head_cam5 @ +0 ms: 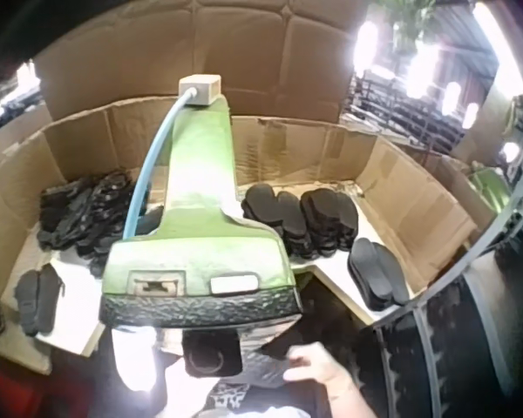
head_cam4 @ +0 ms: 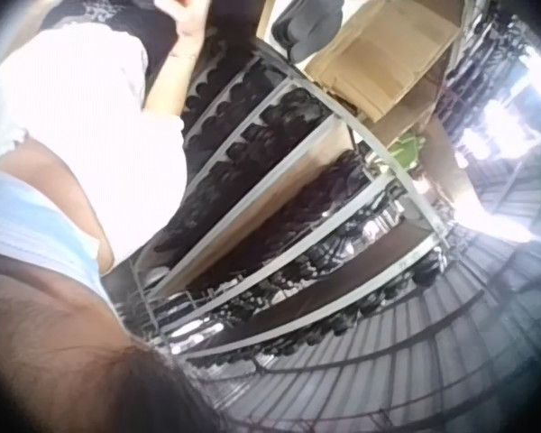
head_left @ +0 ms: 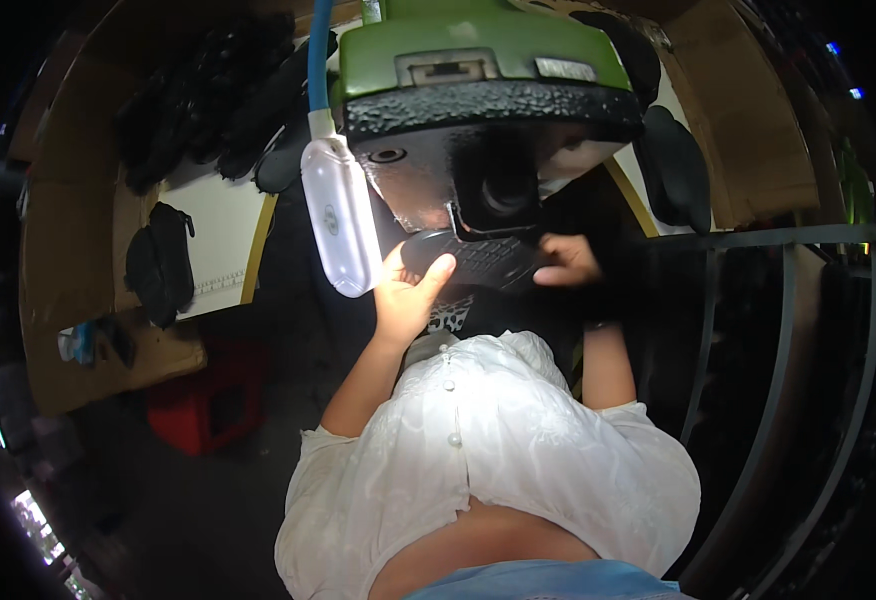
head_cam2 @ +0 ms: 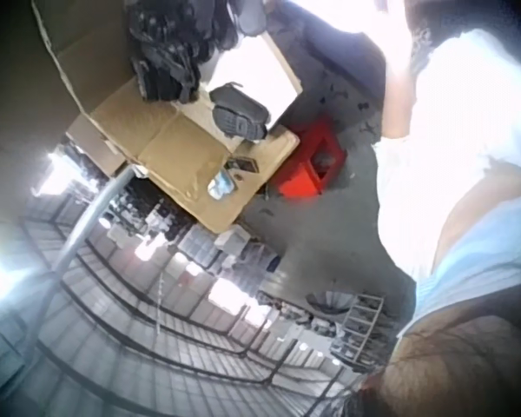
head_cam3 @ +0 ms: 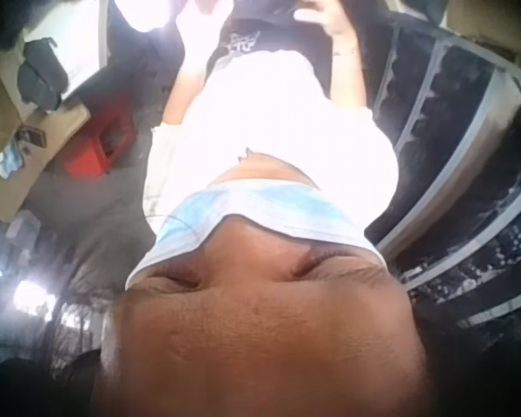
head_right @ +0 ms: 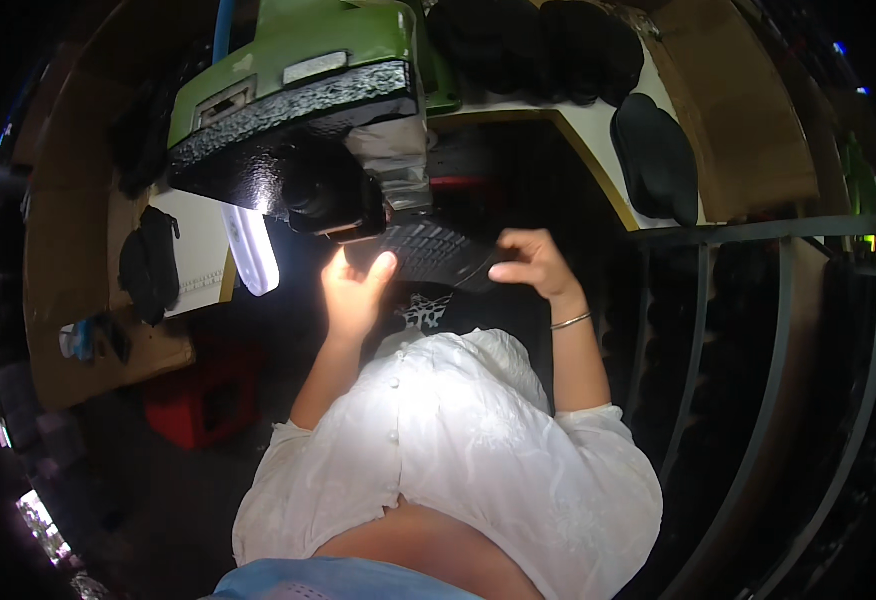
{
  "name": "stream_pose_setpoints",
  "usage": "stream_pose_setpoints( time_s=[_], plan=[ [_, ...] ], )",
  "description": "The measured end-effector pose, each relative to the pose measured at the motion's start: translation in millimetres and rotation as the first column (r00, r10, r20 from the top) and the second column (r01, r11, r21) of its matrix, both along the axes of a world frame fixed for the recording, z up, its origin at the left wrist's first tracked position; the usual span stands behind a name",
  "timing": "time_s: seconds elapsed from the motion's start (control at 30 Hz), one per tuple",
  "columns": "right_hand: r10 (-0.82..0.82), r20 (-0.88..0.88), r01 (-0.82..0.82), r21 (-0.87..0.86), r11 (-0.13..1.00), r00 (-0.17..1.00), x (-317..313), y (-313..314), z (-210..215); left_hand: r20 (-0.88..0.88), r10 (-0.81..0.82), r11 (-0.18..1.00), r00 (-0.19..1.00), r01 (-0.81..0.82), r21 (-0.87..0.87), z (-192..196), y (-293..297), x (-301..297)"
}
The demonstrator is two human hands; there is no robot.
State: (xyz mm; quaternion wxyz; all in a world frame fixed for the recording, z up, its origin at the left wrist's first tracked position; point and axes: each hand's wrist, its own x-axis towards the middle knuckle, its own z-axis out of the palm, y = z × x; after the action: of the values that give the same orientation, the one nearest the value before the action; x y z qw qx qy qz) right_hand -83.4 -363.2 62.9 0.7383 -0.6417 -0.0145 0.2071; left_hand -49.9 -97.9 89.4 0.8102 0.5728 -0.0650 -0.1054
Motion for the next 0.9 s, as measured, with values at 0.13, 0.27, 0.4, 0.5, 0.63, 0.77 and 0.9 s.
stream_pose_setpoints(
  time_s=[0.13, 0.27, 0.4, 0.5, 0.63, 0.77, 0.9],
  plan=[
    [-0.400, 0.046, 0.358, 0.362, 0.861, 0.915, 15, 16, 19, -0.063, -0.038, 0.998, 0.997, 0.040, 0.039, -1, 15, 0],
    [-0.378, 0.239, 0.335, 0.201, 0.920, 0.894, 32, 47, 49, 0.026, 0.034, 0.998, 0.999, -0.036, 0.049, -15, 37, 1],
    [-0.273, 0.387, 0.248, 0.112, 0.962, 0.881, 44, 81, 53, -0.015, 0.097, 0.990, 0.995, -0.095, 0.101, -29, 77, 2],
    [-0.242, 0.387, 0.246, 0.039, 0.968, 0.890, 45, 103, 60, -0.024, 0.042, 0.987, 0.999, -0.038, 0.157, -35, 98, 3],
    [-0.266, 0.454, 0.301, -0.005, 0.954, 0.850, 47, 121, 63, -0.059, -0.157, 0.937, 0.986, 0.168, 0.305, -43, 95, 1],
    [-0.198, 0.476, 0.259, -0.065, 0.964, 0.857, 51, 119, 63, 0.046, -0.337, 0.796, 0.940, 0.259, 0.548, -31, 49, 0],
    [-0.205, 0.612, 0.453, -0.283, 0.845, 0.764, 32, 120, 65, 0.213, -0.214, 0.788, 0.953, 0.040, 0.614, -42, 3, -6]
  ],
)
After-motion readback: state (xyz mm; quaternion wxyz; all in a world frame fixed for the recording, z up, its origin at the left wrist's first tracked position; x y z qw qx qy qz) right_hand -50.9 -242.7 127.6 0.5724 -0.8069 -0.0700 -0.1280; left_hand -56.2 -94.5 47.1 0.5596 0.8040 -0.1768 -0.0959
